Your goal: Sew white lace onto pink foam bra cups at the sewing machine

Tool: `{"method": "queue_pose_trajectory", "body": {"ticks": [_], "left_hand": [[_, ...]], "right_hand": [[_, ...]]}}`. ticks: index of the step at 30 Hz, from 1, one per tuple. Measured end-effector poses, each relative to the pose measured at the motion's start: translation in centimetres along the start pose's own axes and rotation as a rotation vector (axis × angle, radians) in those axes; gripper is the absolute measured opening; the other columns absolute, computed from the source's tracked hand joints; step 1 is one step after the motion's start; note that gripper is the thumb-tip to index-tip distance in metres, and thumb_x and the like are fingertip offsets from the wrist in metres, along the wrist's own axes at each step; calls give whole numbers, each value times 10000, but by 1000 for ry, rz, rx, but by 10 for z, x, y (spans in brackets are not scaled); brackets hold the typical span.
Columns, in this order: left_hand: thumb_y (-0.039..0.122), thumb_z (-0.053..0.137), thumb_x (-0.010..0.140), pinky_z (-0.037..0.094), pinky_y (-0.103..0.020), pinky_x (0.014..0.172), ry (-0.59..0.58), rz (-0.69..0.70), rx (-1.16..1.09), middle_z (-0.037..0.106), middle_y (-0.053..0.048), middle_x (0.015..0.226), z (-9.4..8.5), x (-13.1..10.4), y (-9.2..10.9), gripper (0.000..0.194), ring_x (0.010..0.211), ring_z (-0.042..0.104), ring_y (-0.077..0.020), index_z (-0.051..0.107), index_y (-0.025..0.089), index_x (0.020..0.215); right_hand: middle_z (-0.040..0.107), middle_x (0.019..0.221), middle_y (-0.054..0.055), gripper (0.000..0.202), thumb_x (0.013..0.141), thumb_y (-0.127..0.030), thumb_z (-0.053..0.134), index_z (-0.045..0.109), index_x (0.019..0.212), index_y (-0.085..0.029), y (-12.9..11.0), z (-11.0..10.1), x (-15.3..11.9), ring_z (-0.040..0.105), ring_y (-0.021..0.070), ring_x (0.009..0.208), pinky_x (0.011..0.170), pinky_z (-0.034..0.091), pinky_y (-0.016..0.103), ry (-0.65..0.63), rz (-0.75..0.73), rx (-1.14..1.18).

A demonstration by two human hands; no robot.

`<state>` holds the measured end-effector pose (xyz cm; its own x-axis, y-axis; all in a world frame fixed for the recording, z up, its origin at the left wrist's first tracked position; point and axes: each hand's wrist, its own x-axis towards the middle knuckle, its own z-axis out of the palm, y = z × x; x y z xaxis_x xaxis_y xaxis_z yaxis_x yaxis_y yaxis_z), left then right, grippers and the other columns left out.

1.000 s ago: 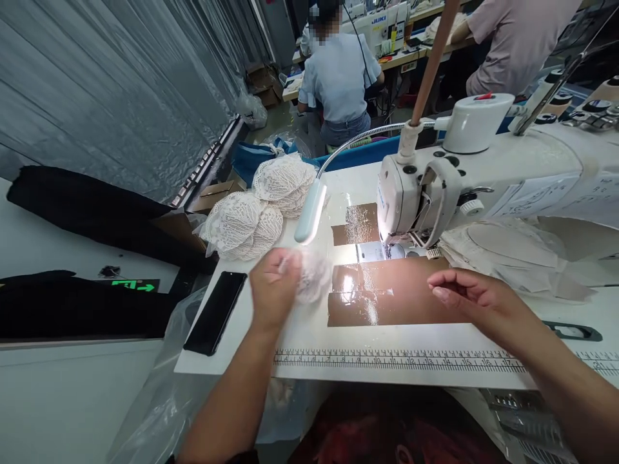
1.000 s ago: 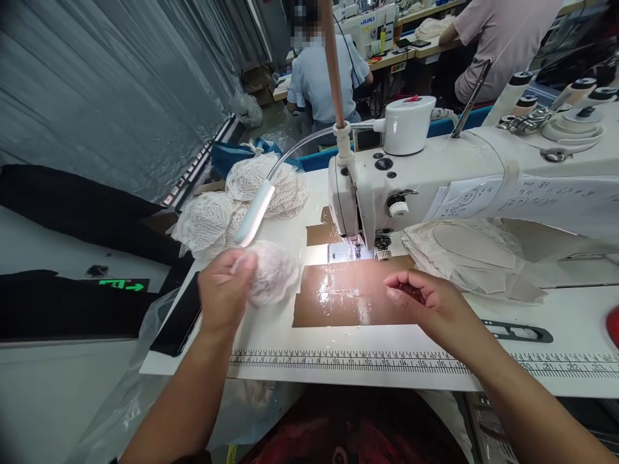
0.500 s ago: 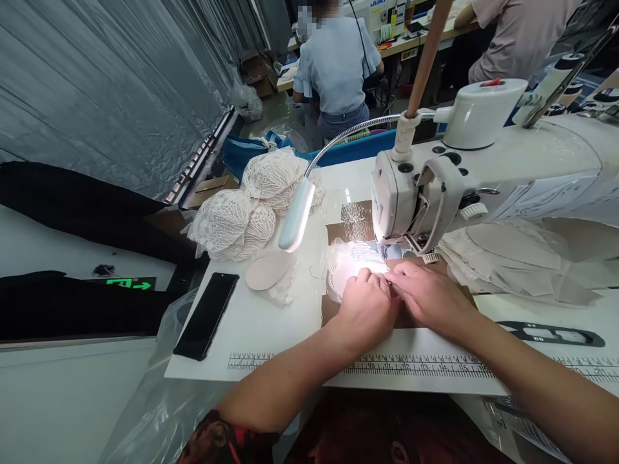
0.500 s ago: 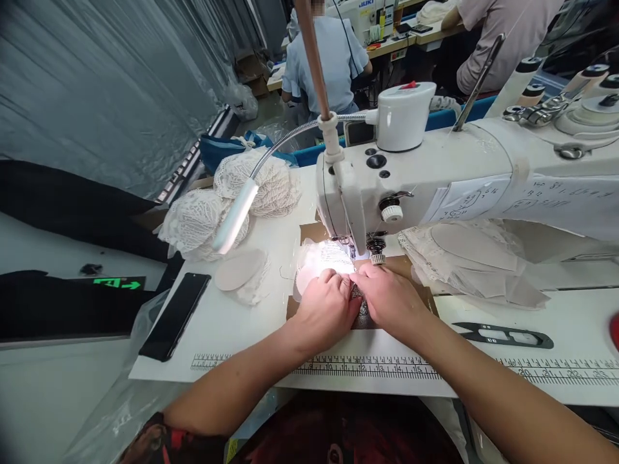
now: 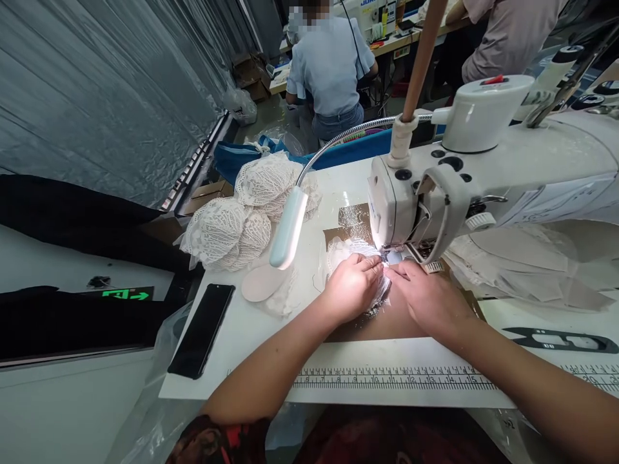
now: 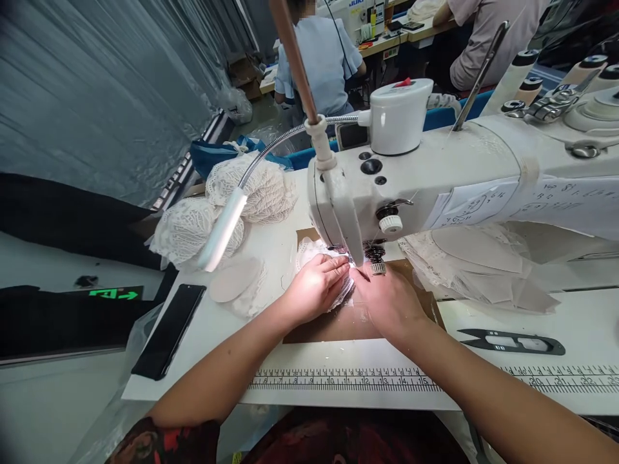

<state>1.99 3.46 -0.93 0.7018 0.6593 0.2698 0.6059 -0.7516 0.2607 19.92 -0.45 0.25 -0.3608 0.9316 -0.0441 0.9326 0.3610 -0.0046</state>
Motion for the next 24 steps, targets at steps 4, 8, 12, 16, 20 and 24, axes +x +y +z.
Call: {"method": "queue_pose_trajectory", "body": {"ticks": [4, 8, 12, 16, 20, 24], "left_hand": [[241, 452, 962, 550, -375, 814, 19, 29, -42, 688, -111, 1188, 0, 2, -11, 312, 913, 609, -219, 685, 109, 1122], [234, 479, 937, 538, -393, 816, 25, 24, -60, 678, -126, 1206, 4, 2, -16, 319, 924, 616, -225, 673, 122, 1164], [258, 465, 948, 522, -409, 836, 25, -45, -51, 685, -123, 1188, 4, 3, -14, 327, 938, 603, -236, 671, 128, 1167], [275, 429, 962, 458, -476, 978, -3, -140, -12, 642, -104, 1265, 1, 1, -11, 360, 1177, 523, -304, 638, 144, 1225], [271, 439, 941, 374, -518, 1070, -61, -240, 45, 527, -101, 1405, 2, -1, -8, 407, 1330, 401, -352, 572, 170, 1313], [268, 461, 913, 265, -615, 1114, -110, -351, 20, 442, -99, 1481, -7, -2, -7, 443, 1388, 311, -407, 550, 184, 1338]], "right_hand": [[673, 960, 53, 489, 810, -28, 501, 670, 1208, -256, 1, 2, 2, 476, 141, 579, 478, 225, 315, 47, 12, -24], [669, 918, 50, 500, 785, -21, 490, 678, 1195, -237, 2, 7, 0, 454, 140, 561, 479, 222, 317, 127, -23, -12], [663, 915, 45, 509, 762, -17, 482, 692, 1175, -225, 6, 14, -3, 432, 130, 544, 468, 224, 309, 195, -60, 43], [665, 966, 51, 502, 785, -29, 466, 687, 1192, -223, 10, 19, -6, 460, 126, 558, 475, 264, 294, 235, -90, 80], [671, 950, 54, 498, 792, -25, 448, 679, 1192, -213, 12, 21, -6, 562, 152, 635, 514, 349, 292, 219, -100, 103], [704, 983, 64, 398, 871, -79, 414, 687, 1143, -176, 16, 25, -5, 640, 183, 752, 596, 447, 303, 300, -119, 201]]}}
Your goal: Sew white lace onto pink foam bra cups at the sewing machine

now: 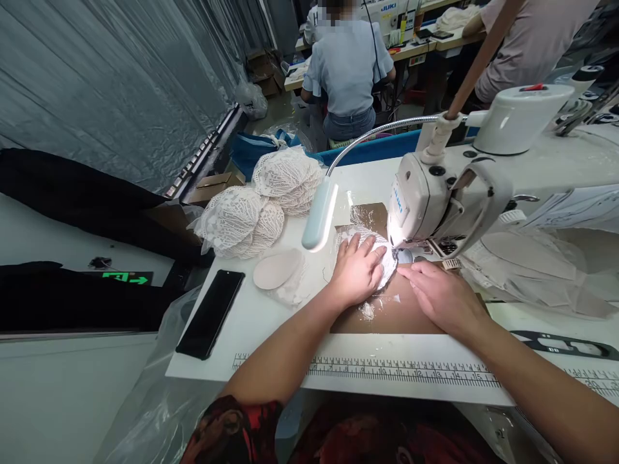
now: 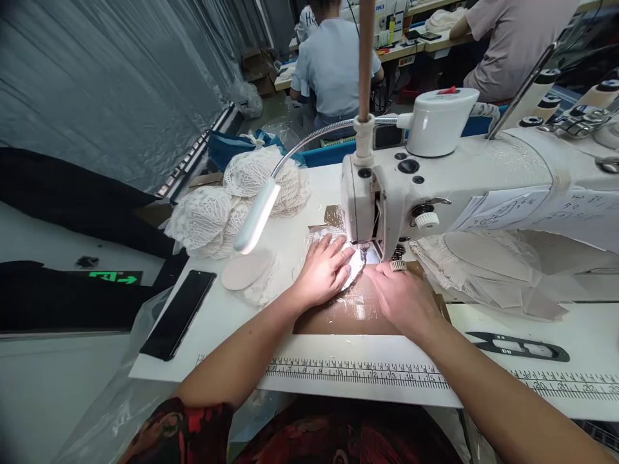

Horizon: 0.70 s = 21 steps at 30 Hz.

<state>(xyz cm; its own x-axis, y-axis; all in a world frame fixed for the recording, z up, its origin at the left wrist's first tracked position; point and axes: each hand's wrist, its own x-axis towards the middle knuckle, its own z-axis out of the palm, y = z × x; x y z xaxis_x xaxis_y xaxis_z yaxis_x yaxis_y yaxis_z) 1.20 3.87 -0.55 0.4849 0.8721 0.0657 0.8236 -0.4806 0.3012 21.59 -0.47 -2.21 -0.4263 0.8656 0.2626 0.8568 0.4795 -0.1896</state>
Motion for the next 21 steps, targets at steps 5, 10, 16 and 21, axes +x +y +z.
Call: {"method": "queue_pose_trajectory", "body": {"ticks": [5, 10, 16, 21], "left_hand": [[136, 542, 787, 186, -610, 1164, -323, 223, -265, 513, -15, 1436, -28, -22, 0, 405, 1430, 290, -348, 675, 244, 1153], [118, 486, 828, 422, -399, 1098, -129, 349, -578, 681, -57, 1194, -42, -44, 1, 309, 1242, 552, -206, 708, 200, 1026], [220, 548, 856, 522, -384, 926, 77, 28, -390, 649, -123, 1194, -30, -19, -7, 343, 1087, 617, -241, 623, 145, 1183], [216, 602, 766, 486, -279, 652, -269, 35, -328, 655, -11, 773, -26, 2, -2, 101, 727, 606, -177, 649, 172, 845]], "right_hand": [[722, 1051, 58, 308, 926, -169, 433, 688, 1098, -161, 7, -2, -3, 664, 187, 912, 733, 510, 293, 107, -66, 183], [723, 1009, 58, 298, 926, -159, 429, 692, 1065, -170, 6, -9, -4, 657, 178, 924, 788, 509, 307, 73, -68, 282], [702, 890, 64, 304, 875, -113, 471, 710, 1051, -175, 5, -7, -3, 626, 180, 821, 682, 477, 297, 54, -220, 267], [655, 816, 63, 296, 897, -128, 474, 732, 1031, -181, 5, -8, -1, 575, 181, 777, 666, 429, 287, -12, -249, 180]]}}
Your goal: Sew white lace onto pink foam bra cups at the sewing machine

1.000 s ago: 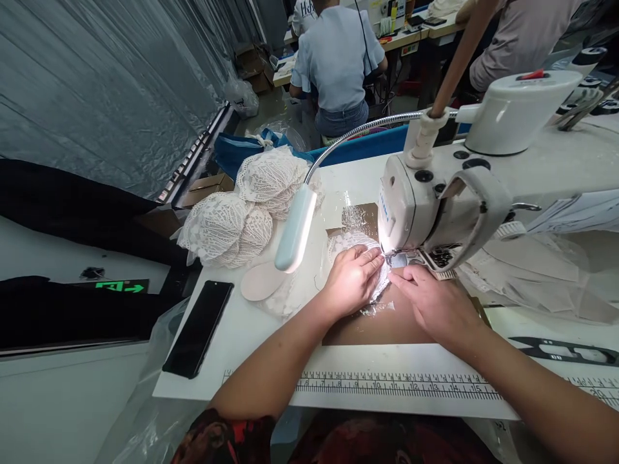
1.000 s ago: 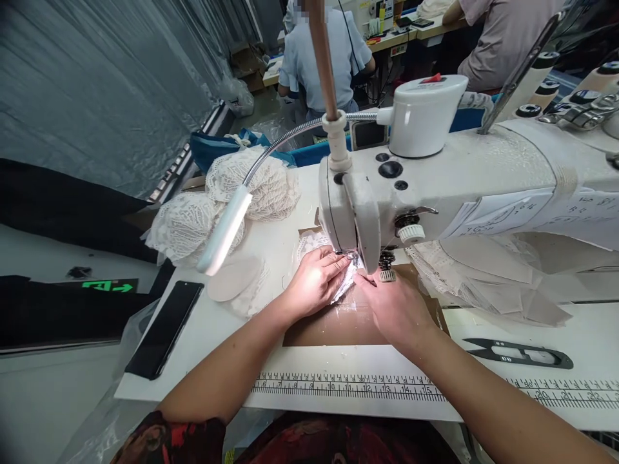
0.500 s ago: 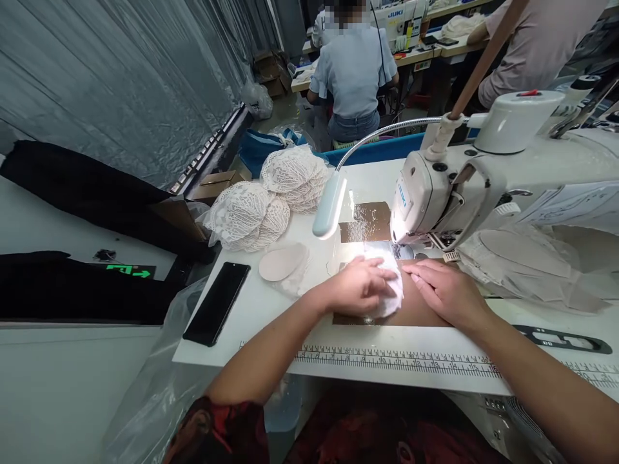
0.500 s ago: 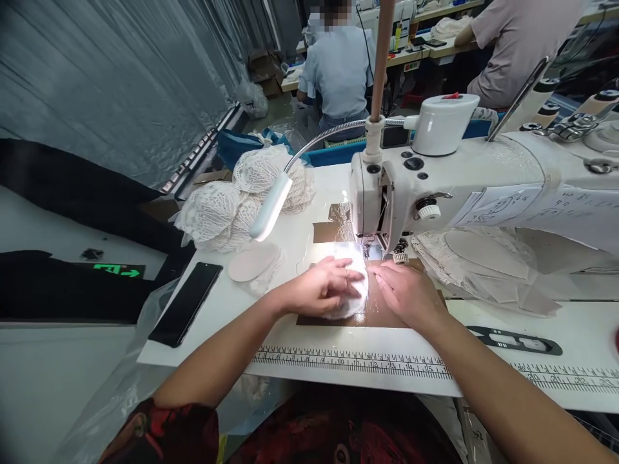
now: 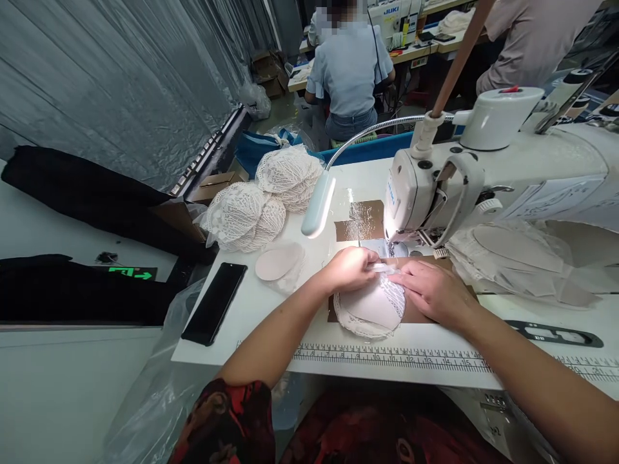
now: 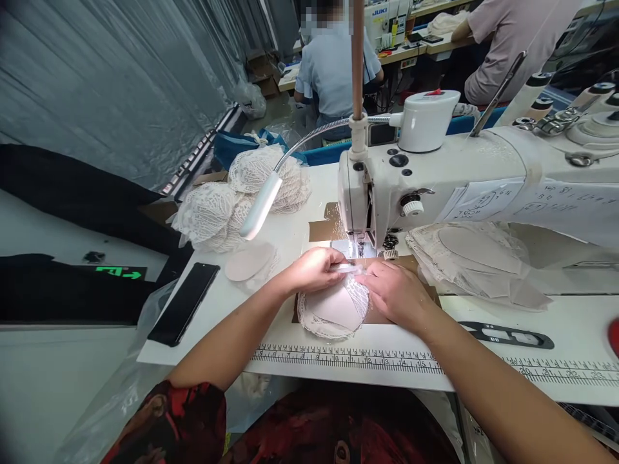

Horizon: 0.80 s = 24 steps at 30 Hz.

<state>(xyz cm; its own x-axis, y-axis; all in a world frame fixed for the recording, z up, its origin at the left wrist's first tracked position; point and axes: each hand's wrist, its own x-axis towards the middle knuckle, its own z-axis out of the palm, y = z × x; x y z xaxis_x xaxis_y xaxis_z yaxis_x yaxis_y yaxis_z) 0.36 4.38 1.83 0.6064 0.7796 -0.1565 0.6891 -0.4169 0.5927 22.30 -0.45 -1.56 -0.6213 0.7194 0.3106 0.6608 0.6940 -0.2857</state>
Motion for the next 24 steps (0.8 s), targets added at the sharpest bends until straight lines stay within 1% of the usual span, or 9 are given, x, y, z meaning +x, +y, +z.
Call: {"method": "queue_pose_trajectory", "body": {"ticks": [2, 6, 8, 10, 13, 15, 20, 22, 24], "left_hand": [[221, 633, 732, 439, -239, 593, -60, 26, -162, 607, 11, 724, -2, 3, 1, 71, 673, 565, -142, 584, 171, 719], [225, 660, 723, 375, -203, 512, -81, 2, -563, 480, 47, 596, -5, 7, -6, 271, 549, 484, -90, 414, 178, 619], [217, 660, 724, 367, -197, 498, 75, -33, -603, 432, 57, 559, -6, 8, -13, 368, 525, 463, -81, 318, 194, 591], [175, 621, 734, 391, -204, 531, 278, -57, -568, 469, 39, 605, -9, 5, -17, 343, 571, 484, -89, 303, 197, 606], [134, 542, 777, 438, -234, 613, 540, -70, -430, 537, 4, 734, -13, -8, -14, 148, 665, 510, -110, 425, 185, 702], [152, 510, 831, 487, -270, 693, 600, -3, -269, 593, -26, 821, -10, -19, -6, 34, 745, 559, -138, 531, 178, 827], [195, 513, 882, 510, -417, 936, 263, 226, 175, 659, -117, 1161, 22, -28, 10, 234, 1055, 601, -251, 638, 141, 1073], [191, 500, 894, 500, -442, 962, 211, 252, 281, 630, -138, 1241, 31, -25, 12, 280, 1099, 585, -271, 641, 112, 1122], [195, 487, 908, 497, -434, 972, 193, 279, 321, 619, -146, 1262, 34, -21, 12, 297, 1116, 574, -271, 639, 97, 1143]], "right_hand": [[645, 809, 64, 293, 908, -136, 467, 739, 1006, -179, 0, -1, 0, 567, 180, 785, 679, 425, 284, -7, 10, 27], [637, 809, 67, 299, 906, -129, 459, 741, 990, -182, 1, 0, 0, 560, 178, 784, 682, 419, 284, -7, 25, 53], [634, 805, 63, 302, 893, -117, 466, 739, 998, -190, 1, 0, 0, 558, 175, 772, 671, 414, 280, -4, 29, 47], [636, 805, 60, 312, 874, -96, 468, 738, 1000, -189, 1, 0, 0, 557, 172, 762, 661, 410, 277, -2, 28, 41], [637, 802, 56, 325, 861, -83, 465, 733, 1013, -187, 0, 0, 0, 559, 170, 761, 666, 411, 277, -6, 26, 40], [639, 804, 53, 324, 863, -90, 468, 727, 1027, -194, 0, 0, 0, 561, 171, 765, 670, 411, 278, -5, 30, 35], [651, 792, 48, 260, 850, -103, 457, 706, 855, -176, 2, 1, -3, 574, 167, 755, 681, 414, 280, 21, 77, 59], [667, 806, 44, 245, 835, -107, 448, 683, 809, -170, 3, 1, -4, 579, 166, 748, 680, 411, 280, 59, 132, 49], [693, 912, 56, 277, 821, -103, 437, 690, 919, -158, 4, 1, -3, 592, 177, 797, 699, 406, 287, 87, 167, 8]]}}
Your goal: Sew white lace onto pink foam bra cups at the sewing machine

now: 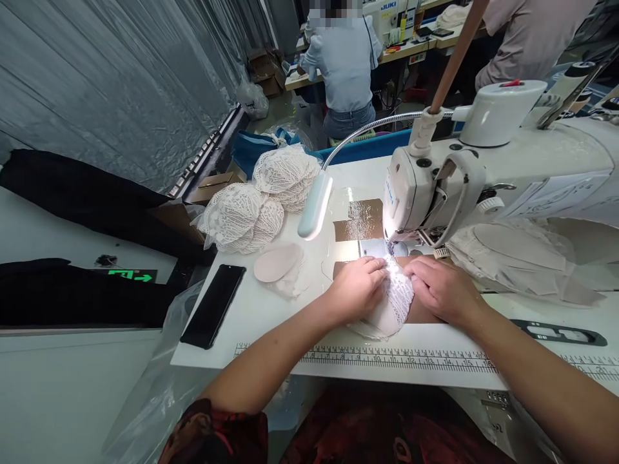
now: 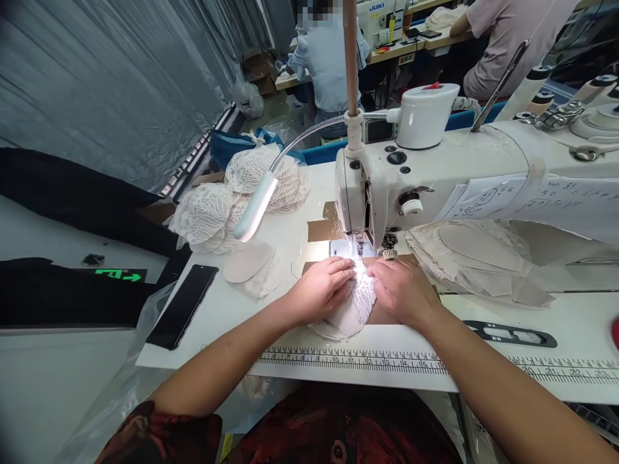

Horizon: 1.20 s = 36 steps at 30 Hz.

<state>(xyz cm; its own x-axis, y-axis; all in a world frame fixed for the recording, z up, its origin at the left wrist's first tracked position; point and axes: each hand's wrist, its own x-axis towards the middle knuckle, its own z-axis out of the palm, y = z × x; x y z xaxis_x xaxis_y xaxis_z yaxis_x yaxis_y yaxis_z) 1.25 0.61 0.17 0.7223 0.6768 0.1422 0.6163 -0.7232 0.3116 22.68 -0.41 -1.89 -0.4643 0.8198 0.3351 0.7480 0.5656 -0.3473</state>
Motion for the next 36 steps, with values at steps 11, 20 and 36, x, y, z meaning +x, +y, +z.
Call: {"method": "queue_pose_trajectory", "body": {"ticks": [11, 20, 36], "left_hand": [[259, 501, 885, 520, -427, 887, -67, -13, 93, 547, -142, 1369, -2, 7, -6, 442, 1013, 567, -265, 556, 101, 1294], [252, 503, 862, 484, -452, 944, -126, 83, 123, 507, -137, 1427, -8, 18, -27, 502, 1127, 535, -299, 537, 87, 1335], [216, 434, 914, 423, -338, 694, -22, -43, 84, 609, -72, 800, -3, 3, -9, 227, 756, 533, -204, 606, 153, 781]], "right_hand": [[633, 869, 64, 457, 857, -120, 407, 657, 1229, -210, -11, -4, 9, 488, 180, 679, 615, 262, 323, -254, 80, -277], [635, 828, 52, 411, 890, -133, 400, 684, 1176, -216, -15, -2, 14, 471, 165, 605, 554, 217, 328, -201, 123, -346], [712, 1046, 75, 305, 894, -157, 412, 703, 980, -188, 4, -3, 2, 672, 215, 861, 698, 482, 319, -66, 125, -6]]}}
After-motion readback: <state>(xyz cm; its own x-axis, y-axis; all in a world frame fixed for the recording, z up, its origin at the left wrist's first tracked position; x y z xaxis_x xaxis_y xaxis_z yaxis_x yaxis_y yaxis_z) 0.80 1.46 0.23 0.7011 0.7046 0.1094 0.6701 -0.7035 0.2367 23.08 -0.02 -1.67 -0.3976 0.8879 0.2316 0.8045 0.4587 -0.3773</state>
